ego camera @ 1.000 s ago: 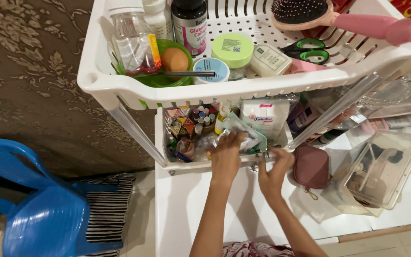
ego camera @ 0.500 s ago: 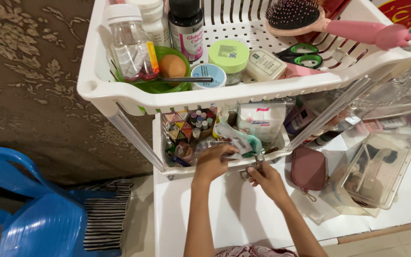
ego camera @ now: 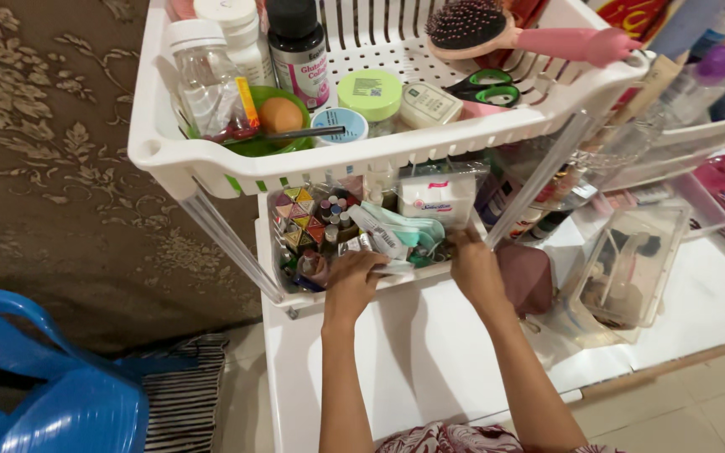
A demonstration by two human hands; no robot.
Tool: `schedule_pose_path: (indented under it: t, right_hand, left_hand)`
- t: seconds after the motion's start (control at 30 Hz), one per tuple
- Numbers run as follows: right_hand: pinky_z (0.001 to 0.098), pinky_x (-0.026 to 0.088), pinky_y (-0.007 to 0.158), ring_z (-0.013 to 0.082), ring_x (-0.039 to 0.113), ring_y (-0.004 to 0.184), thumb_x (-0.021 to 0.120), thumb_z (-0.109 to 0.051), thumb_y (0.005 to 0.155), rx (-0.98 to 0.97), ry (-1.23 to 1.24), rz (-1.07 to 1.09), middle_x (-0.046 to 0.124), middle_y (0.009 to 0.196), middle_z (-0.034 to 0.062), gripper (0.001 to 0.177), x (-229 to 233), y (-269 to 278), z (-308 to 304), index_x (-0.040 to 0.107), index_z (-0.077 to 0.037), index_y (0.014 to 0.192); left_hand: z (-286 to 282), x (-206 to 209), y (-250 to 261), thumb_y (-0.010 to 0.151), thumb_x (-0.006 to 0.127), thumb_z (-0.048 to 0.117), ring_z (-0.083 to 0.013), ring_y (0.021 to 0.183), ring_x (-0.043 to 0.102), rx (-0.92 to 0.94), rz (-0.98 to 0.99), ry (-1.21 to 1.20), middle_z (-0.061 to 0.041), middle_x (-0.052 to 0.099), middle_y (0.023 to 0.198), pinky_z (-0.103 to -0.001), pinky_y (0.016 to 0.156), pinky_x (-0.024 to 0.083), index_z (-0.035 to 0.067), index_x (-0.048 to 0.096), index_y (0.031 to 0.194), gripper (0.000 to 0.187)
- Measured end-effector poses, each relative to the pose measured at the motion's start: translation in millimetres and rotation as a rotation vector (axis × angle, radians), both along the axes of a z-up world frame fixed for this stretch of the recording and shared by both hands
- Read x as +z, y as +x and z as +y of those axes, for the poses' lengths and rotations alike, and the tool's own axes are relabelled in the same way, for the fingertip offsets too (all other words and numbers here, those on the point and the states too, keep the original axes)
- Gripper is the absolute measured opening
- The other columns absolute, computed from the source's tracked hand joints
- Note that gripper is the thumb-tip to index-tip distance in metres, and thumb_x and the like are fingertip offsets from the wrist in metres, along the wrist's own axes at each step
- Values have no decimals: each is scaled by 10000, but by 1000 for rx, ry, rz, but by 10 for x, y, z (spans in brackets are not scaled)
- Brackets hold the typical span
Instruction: The person organizes a multi-tiered white plastic storage rack filled with various beauty products, including lotions, brushes, and hair accessories. They adjust the position of the rack and a mirror on a white vanity table, then move to a bed to gather additional items like bottles and tubes, placing them into the rack.
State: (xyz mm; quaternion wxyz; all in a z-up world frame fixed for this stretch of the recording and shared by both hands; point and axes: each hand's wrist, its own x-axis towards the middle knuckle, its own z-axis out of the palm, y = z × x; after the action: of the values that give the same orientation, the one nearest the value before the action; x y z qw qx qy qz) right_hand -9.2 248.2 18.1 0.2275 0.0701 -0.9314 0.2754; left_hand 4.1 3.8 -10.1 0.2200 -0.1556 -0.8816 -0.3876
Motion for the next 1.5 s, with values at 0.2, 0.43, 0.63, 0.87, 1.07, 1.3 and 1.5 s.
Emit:
schedule_pose_path:
  t: [0.2,0.43,0.63,0.87,1.07,1.3,1.5]
  right_hand:
    - [500,436,1041,467,539,1196,677,-51,855,-4,128,97,639,1208,275,489,-143,208,-74,560,80,1311]
    - [482,402,1121,385,474,1326,691,-27,869,-76,-189,128,580,1373,175,506,-334,713,-125,572,-22,1360]
    - [564,298,1118,494,331,1353,809,-220,805,-494,-116,-38,397,1464,295,734,-842,711,493,457,-63,1430]
    - [590,345,1147,505,406,1362,748,-344,827,-599,268,-159,370,1529,307,861,-1113,714,860,368,-117,1565]
    - [550,534,890,436,688,1012,587,-336,1067,-451,30,-407,700,1197,197,481,-834,1137,826,520,-198,1523]
    - [366,614,637,163,684,773,583,-232,980,-127,-1084,-465,689,917,29,324,-556,1640,451,633,-6,1207]
    - [310,477,632,170,597,696,588,-259,1072,-56,-1130,-547,647,899,111,338,-198,1713,271,655,1,1277]
  left_hand:
    - [48,74,197,732,818,523,-305,1126,526,224,103,-184,-48,613,1193,-490,1002,411,216,743,1151,525]
    - [126,337,529,837,797,374,-285,1188,534,179,316,-43,-40,610,1259,-520,1079,366,179,645,1261,491]
    - [267,323,804,895,747,253,-278,1188,552,55,157,130,-67,634,1238,-452,1012,403,137,614,1304,446]
    - [423,161,981,905,739,197,-238,1008,678,-125,-6,267,-61,720,1107,-433,987,443,92,565,1358,496]
    - [543,-239,937,907,732,264,-212,992,689,-242,-428,492,-60,733,1200,-376,902,566,82,594,1339,488]
    - [760,-639,845,867,789,372,-207,1135,644,-349,-686,659,-127,519,1334,-349,919,563,38,439,1437,748]
    - [508,-316,945,828,834,372,-244,1057,711,-404,-813,747,-140,717,1181,-361,875,601,-61,579,1318,701]
